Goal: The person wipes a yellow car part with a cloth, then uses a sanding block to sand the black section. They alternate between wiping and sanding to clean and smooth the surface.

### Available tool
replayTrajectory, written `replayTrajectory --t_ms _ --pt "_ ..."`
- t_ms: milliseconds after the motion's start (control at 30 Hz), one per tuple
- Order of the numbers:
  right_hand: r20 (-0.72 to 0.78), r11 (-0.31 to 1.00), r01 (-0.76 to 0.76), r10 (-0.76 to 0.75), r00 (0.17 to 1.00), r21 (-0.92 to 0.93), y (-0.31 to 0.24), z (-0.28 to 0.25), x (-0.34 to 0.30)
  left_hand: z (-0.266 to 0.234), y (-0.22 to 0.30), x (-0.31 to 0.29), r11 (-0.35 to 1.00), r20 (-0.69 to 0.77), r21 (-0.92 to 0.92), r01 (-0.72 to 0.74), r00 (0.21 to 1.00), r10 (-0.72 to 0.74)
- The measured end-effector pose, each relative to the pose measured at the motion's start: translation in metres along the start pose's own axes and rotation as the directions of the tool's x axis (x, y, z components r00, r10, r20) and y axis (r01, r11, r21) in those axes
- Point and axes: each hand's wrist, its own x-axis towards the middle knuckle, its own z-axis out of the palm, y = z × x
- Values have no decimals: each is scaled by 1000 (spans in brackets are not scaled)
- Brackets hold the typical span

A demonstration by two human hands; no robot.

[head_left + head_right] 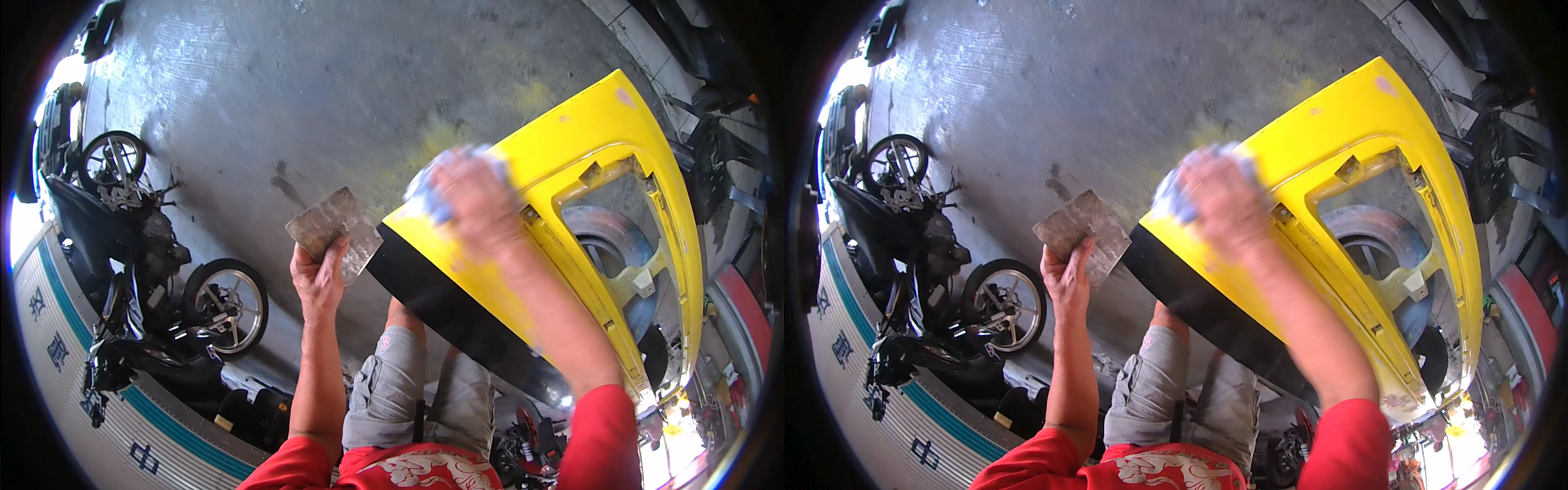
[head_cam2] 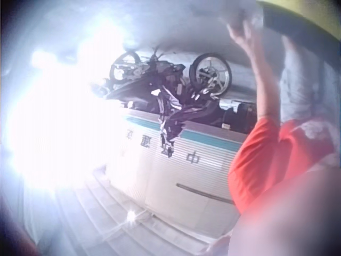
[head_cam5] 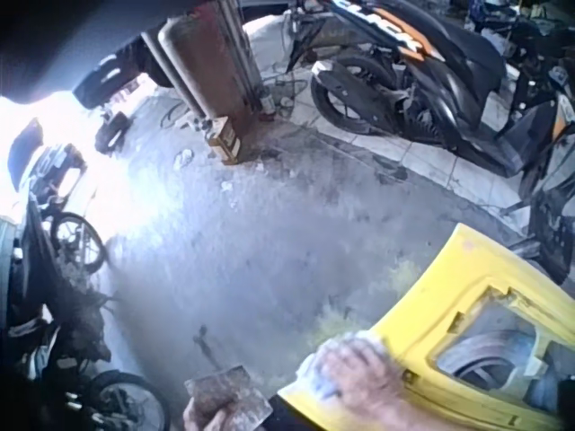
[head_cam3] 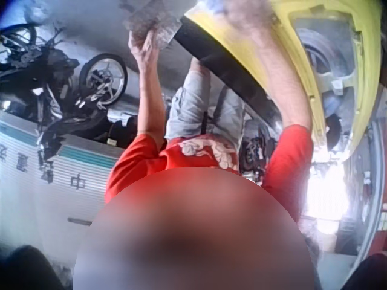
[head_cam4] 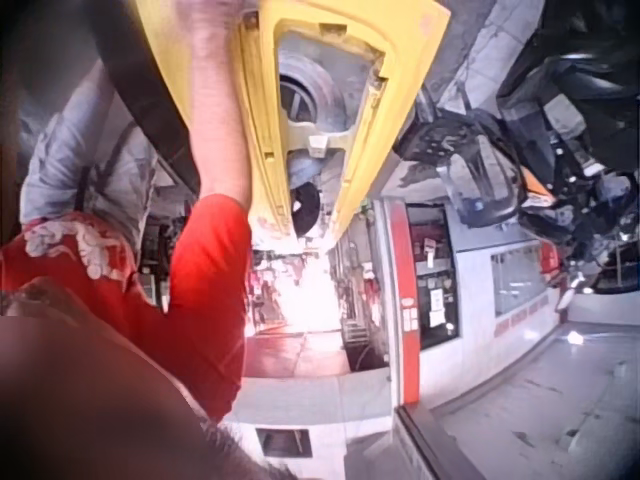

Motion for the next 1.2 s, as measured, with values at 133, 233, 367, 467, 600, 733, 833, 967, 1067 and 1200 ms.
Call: replayTrajectory --t_ms 133,233,367,467,600,733,833,967,1067,1200 --pt "-156 874 -242 192 969 -421 161 -98 29 -32 -31 0 996 -21 52 75 997 -74" --pt "-232 739 -386 308 923 -552 224 -117 40 -45 -40 3 993 -29 63 100 995 -99" --pt "-199 711 -396 347 916 -581 229 -115 40 -19 -24 20 962 15 -88 259 966 -259" --pt "-137 769 -368 350 926 -522 220 -121 34 40 -17 37 825 293 -313 470 874 -387" --pt "-111 806 -295 278 954 -513 226 -129 27 129 -29 52 836 442 -209 507 812 -382" --pt "-197 808 -269 191 961 -525 234 -117 24 199 -25 59 838 406 -169 519 811 -421" --pt "-253 810 -256 138 958 -528 234 -110 24 249 -15 70 896 345 -116 429 863 -369" --pt "-297 811 -277 135 945 -515 233 -110 23 249 -13 70 898 286 -81 433 873 -395" --pt "-315 803 -304 154 937 -512 232 -107 21 215 -16 52 780 232 -301 548 836 -497" --pt "-353 818 -311 143 925 -484 235 -102 21 231 -15 49 815 178 -288 503 864 -470"
